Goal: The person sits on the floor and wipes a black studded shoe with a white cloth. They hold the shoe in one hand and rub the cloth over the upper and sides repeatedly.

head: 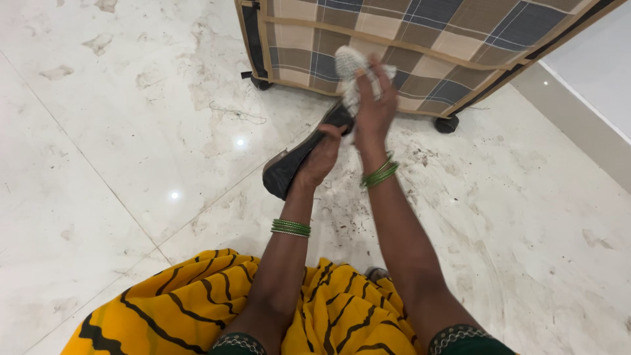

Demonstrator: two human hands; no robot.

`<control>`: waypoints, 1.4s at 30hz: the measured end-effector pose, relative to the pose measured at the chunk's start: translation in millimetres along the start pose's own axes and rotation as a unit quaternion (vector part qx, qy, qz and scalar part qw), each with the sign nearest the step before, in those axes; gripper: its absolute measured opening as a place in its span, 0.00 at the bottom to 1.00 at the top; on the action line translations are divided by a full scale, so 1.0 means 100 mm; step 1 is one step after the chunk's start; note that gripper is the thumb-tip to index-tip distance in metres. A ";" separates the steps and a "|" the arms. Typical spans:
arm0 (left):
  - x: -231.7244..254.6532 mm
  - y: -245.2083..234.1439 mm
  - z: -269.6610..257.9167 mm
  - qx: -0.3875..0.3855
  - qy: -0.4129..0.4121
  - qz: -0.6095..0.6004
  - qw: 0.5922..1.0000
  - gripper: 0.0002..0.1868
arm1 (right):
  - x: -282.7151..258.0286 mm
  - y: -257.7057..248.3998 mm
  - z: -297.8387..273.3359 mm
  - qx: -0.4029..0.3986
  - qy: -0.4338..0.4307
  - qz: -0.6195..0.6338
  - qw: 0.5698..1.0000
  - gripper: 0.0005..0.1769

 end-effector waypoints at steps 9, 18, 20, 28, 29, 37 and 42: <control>0.49 -0.32 0.00 0.088 -0.156 -0.475 0.861 0.39 | -0.25 0.30 -0.76 -0.043 -0.070 -0.133 0.988 0.25; 0.49 -0.29 -0.09 0.082 -0.216 -0.192 0.954 0.51 | -0.13 0.21 0.13 -0.020 0.079 0.209 0.975 0.40; 0.62 -0.34 -0.04 0.093 -0.191 -0.264 0.941 0.55 | -0.16 0.33 -0.15 -0.006 0.118 0.105 0.987 0.39; 1.03 -0.47 -0.05 0.087 -0.129 -0.460 0.874 0.69 | -0.22 0.60 -0.40 -0.020 0.000 -0.009 1.000 0.36; 1.00 -0.45 -0.05 0.070 -0.114 -0.459 0.878 0.70 | -0.21 0.57 -0.30 -0.027 -0.010 0.028 0.999 0.37; 0.99 -0.49 -0.10 0.115 -0.017 -0.600 0.792 0.63 | 0.00 0.48 -0.48 -0.022 -0.041 0.012 0.999 0.37; 1.04 -0.59 -0.08 0.177 -0.010 -0.637 0.750 0.60 | 0.00 0.53 -0.75 -0.023 -0.095 0.016 0.995 0.37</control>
Point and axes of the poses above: each hand's wrist, its own z-axis towards the middle knuckle, its own y-axis out of the palm, x = y × z, the point moved 1 cm from there along z, towards the middle knuckle, and after that the axes turned 15 degrees about -z, right-handed, at the moved point
